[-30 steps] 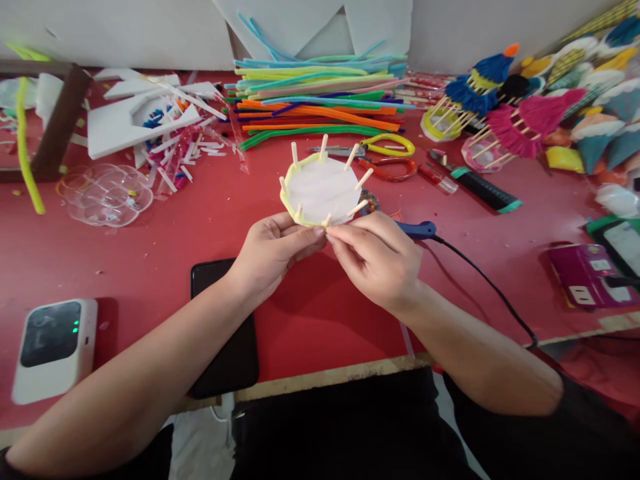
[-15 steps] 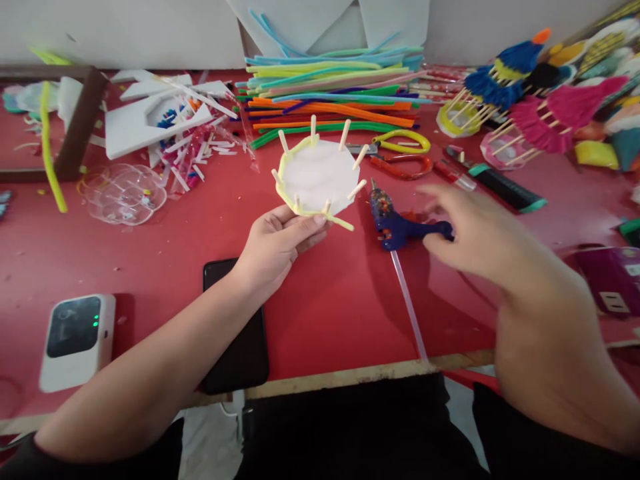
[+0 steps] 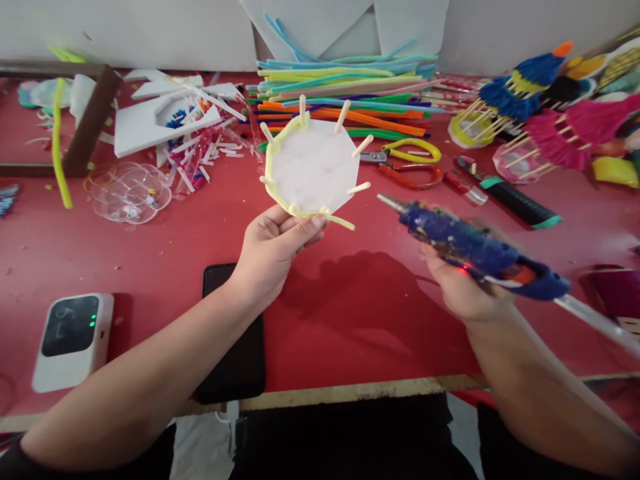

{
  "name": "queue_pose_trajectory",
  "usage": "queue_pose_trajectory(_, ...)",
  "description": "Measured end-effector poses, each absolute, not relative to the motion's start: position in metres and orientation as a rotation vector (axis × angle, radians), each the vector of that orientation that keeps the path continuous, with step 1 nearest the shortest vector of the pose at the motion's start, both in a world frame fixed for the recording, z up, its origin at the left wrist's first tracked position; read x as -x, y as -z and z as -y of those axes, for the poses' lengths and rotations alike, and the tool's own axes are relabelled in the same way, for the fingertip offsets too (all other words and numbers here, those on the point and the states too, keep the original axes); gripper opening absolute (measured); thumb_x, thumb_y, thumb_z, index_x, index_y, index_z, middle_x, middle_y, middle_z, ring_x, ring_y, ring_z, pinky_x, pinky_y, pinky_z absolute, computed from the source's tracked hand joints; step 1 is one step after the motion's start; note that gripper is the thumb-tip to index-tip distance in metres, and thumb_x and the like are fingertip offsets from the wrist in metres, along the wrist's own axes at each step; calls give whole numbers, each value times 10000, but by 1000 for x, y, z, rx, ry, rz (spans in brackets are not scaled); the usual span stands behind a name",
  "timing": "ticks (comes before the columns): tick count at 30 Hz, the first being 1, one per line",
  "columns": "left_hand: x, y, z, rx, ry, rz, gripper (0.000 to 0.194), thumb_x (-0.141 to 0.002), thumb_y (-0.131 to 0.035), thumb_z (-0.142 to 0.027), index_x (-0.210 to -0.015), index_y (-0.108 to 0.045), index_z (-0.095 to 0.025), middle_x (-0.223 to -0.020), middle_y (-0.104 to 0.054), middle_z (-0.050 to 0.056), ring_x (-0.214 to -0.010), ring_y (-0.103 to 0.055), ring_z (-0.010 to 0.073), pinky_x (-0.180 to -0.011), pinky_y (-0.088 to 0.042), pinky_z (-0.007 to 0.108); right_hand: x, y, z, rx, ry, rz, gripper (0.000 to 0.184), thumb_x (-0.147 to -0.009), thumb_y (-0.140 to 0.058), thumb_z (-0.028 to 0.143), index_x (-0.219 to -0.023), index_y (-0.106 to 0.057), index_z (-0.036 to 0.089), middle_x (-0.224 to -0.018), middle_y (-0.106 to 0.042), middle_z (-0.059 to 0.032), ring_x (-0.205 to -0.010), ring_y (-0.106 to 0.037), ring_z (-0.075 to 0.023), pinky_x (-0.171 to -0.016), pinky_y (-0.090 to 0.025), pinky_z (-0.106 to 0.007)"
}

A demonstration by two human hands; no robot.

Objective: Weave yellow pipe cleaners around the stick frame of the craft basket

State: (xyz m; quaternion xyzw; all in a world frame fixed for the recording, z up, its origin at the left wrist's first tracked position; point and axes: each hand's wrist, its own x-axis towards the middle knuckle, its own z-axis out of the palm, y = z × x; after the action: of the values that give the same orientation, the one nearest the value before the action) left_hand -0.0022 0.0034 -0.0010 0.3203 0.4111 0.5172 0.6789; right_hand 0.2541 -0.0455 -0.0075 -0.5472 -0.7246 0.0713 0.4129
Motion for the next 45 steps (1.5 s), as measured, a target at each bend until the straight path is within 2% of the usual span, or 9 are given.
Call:
queue_pose_trajectory(3, 1, -1, -3, -737, -1152, -939, 226, -660, -956, -297, -772, -773, -223, -831, -811, -13, -814, -752, 125, -771, -599, 219, -239, 3, 48, 1250, -136, 1911, 233, -743, -638, 173, -945, -608, 285, -771, -711, 5, -616, -668, -190, -589, -549, -322)
queue_pose_trajectory(9, 0, -6, -3, -771, -1108, -935, 239, -662, -953, -267, -846, -810, -216, -829, -805, -9, -792, -728, 110, -744, -588, 197, -227, 0, 43, 1255, -3, 1919, 191, -720, -581, 151, -870, -588, 268, -705, -688, -11, -594, -658, -198, -538, -536, -325)
queue_pose_trajectory(17, 2, 1, -2, -794, -1137, -978, 226, -665, -952, -279, -814, -791, -224, -840, -813, -1, -844, -755, 145, -759, -595, 235, -226, -1, 42, 1288, -73, 1908, 134, -694, -556, 141, -762, -555, 256, -600, -599, 22, -511, -564, -161, -479, -472, -297)
queue_pose_trajectory(26, 2, 2, -2, -813, -1149, -942, 197, -691, -934, -242, -838, -803, -239, -841, -814, -15, -834, -756, 132, -741, -597, 214, -231, 2, 46, 1320, -201, 1868, 153, -709, -565, 113, -752, -571, 260, -600, -565, 34, -521, -519, -149, -470, -445, -299)
queue_pose_trajectory(32, 3, 3, -2, -818, -1144, -968, 214, -686, -937, -242, -850, -800, -236, -872, -826, -1, -881, -774, 161, -747, -599, 229, -230, -1, 45, 1285, -209, 1870, 203, -698, -565, 77, -786, -573, 260, -605, -556, 56, -515, -516, -137, -482, -440, -281)
queue_pose_trajectory(40, 3, 4, -2, -848, -1145, -931, 205, -707, -927, -232, -876, -811, -230, -859, -823, -3, -856, -768, 143, -738, -595, 208, -228, -2, 46, 1311, -154, 1879, 186, -690, -562, 84, -721, -502, 257, -588, -501, 48, -526, -478, -141, -496, -415, -292)
queue_pose_trajectory(45, 3, 4, -3, -864, -1143, -940, 245, -692, -935, -248, -904, -816, -221, -875, -827, 9, -840, -763, 141, -721, -591, 202, -227, -3, 45, 1275, -228, 1845, 151, -688, -553, 122, -726, -486, 252, -583, -460, 49, -499, -424, -120, -464, -372, -268)
